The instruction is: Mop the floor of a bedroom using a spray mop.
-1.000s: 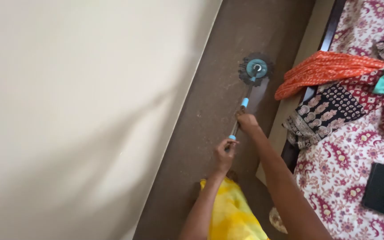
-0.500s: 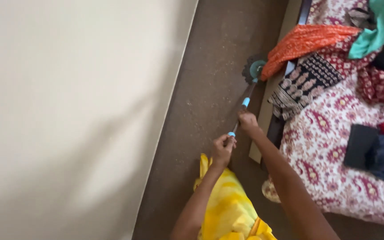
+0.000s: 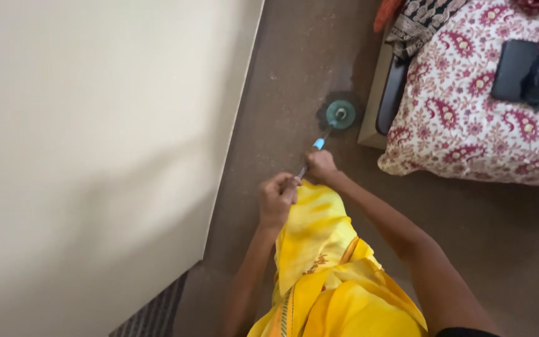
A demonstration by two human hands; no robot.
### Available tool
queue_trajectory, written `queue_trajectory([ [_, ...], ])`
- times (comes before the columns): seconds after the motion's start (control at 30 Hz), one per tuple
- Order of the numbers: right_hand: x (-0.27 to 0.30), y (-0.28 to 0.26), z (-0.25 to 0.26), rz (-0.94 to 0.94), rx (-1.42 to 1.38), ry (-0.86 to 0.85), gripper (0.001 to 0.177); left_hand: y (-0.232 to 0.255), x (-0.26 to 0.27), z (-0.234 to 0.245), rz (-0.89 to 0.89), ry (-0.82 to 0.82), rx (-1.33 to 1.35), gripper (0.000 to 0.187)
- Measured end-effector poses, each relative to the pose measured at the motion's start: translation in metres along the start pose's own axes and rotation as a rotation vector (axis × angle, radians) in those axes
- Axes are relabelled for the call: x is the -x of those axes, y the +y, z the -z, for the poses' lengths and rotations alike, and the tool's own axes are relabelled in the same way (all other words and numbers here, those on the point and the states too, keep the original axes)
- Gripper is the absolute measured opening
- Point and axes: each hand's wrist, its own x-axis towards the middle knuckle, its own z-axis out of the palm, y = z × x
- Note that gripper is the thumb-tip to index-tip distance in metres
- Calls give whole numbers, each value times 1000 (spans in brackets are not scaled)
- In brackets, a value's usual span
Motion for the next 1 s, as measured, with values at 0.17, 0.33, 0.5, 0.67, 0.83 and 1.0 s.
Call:
queue_trajectory([
  [0.17, 28, -61, -24, 114, -19, 16, 24, 25, 63, 33, 2, 92, 51, 14],
  [0.33, 19, -63, -60, 283, -23, 62, 21, -41, 89, 45, -181, 306, 22, 12],
  [0.5, -17, -23, -60, 212, 59, -60, 33, -51, 57, 15, -183, 330, -72, 11],
  [0.67, -84, 26, -38, 277, 64, 5, 35, -52, -17, -10, -289, 330, -232, 10],
  [0.83, -184, 82, -39, 246, 139, 6, 29, -68, -114, -24, -129, 388, -294, 6],
  [1.0, -287, 106, -43, 291, 194, 54, 31, -107, -204, -20, -335, 501, -299, 4],
])
